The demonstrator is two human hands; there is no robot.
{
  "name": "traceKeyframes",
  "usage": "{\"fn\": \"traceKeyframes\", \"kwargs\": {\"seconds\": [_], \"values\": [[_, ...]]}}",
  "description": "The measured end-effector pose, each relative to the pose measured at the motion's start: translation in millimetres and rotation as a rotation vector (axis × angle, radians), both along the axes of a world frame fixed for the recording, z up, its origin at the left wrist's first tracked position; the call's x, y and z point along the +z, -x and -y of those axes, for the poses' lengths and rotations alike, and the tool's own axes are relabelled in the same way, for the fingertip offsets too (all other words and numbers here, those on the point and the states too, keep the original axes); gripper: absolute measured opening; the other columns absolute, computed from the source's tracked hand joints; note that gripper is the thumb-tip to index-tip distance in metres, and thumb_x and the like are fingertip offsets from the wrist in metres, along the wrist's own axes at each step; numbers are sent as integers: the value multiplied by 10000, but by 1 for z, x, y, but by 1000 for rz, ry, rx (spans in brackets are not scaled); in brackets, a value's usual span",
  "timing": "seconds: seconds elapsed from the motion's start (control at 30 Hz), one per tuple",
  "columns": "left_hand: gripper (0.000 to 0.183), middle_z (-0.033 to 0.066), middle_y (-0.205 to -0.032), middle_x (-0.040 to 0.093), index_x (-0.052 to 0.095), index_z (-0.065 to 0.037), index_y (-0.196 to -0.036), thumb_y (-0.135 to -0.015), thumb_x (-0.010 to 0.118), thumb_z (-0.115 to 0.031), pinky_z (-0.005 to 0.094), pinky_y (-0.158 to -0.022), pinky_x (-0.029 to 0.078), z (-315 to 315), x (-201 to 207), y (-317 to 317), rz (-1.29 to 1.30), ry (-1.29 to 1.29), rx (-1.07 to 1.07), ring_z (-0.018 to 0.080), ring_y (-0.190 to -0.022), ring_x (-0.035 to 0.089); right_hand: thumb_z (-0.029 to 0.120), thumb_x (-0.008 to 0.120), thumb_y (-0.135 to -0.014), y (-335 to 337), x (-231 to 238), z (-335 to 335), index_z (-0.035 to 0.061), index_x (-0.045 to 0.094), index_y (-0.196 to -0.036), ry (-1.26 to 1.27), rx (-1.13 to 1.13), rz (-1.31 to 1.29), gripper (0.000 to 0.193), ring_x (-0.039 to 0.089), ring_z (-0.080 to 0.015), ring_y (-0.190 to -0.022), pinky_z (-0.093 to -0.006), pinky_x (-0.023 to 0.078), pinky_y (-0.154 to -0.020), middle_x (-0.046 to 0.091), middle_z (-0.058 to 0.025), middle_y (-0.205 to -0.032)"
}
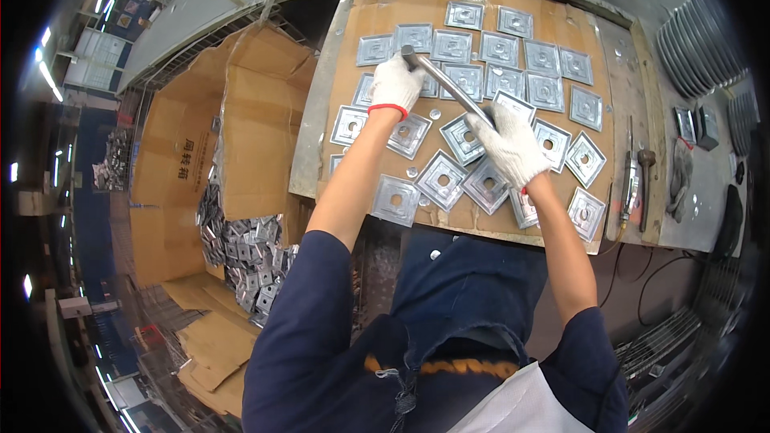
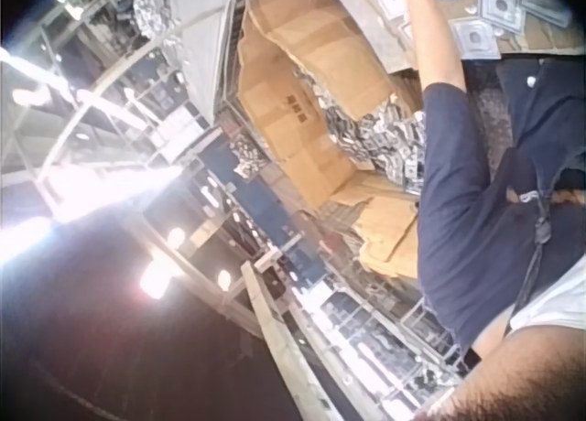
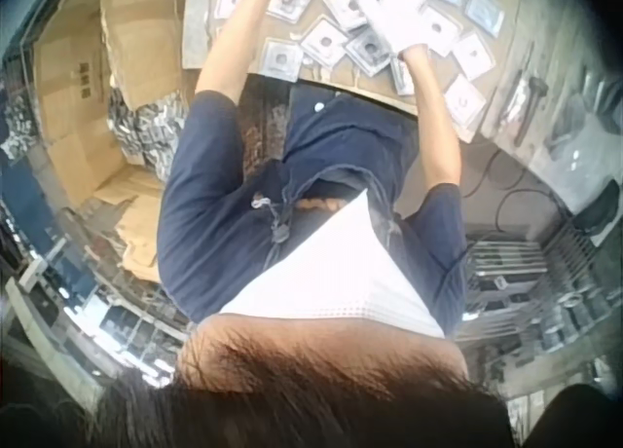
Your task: Using a hammer and a punch tool to modify the center holes of square metal plates on a workbench.
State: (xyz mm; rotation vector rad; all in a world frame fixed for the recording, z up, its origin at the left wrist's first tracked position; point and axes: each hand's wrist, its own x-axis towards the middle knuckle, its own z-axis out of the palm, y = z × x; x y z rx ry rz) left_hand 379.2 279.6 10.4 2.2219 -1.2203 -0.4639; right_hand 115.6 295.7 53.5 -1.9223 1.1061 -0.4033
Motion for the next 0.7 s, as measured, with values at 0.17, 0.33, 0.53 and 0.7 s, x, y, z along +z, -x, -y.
{"fn": "traceKeyframes", "kwargs": {"seconds": [0.17, 0.33, 0.53, 0.7], "values": [[419, 183, -1100, 793, 746, -108, -1161, -928, 760, -456, 498, -943, 585, 1, -5, -4, 29, -46, 12, 387, -1068, 755, 512, 613, -1058, -49, 60, 4, 8, 658, -1167, 233, -59, 225, 517, 743, -455, -912, -500, 565, -783, 735, -264, -922], [440, 187, -1119, 789, 744, -119, -1183, -934, 764, -481, 498, -943, 586, 7, -8, 2, 23, -51, 25, 391, -1097, 748, 492, 589, -1077, -81, 65, 24, 70, 630, -1154, 342, -106, 185, 431, 752, -450, -866, -482, 590, -746, 752, -239, -920], [473, 222, -1141, 777, 725, -76, -1198, -943, 755, -473, 509, -964, 576, -4, -5, 2, 18, -12, -17, 394, -1134, 737, 555, 527, -1068, -72, 32, 52, 57, 643, -1130, 419, 123, -326, 516, 729, -506, -922, -589, 565, -818, 738, -296, -906], [471, 214, -1174, 774, 720, -72, -1195, -960, 730, -480, 500, -966, 572, -11, -2, 1, -22, 56, 48, 406, -1125, 733, 539, 540, -1070, -41, 48, 29, 44, 638, -1137, 317, -39, -152, 508, 717, -516, -934, -585, 556, -818, 734, -303, -926]]}}
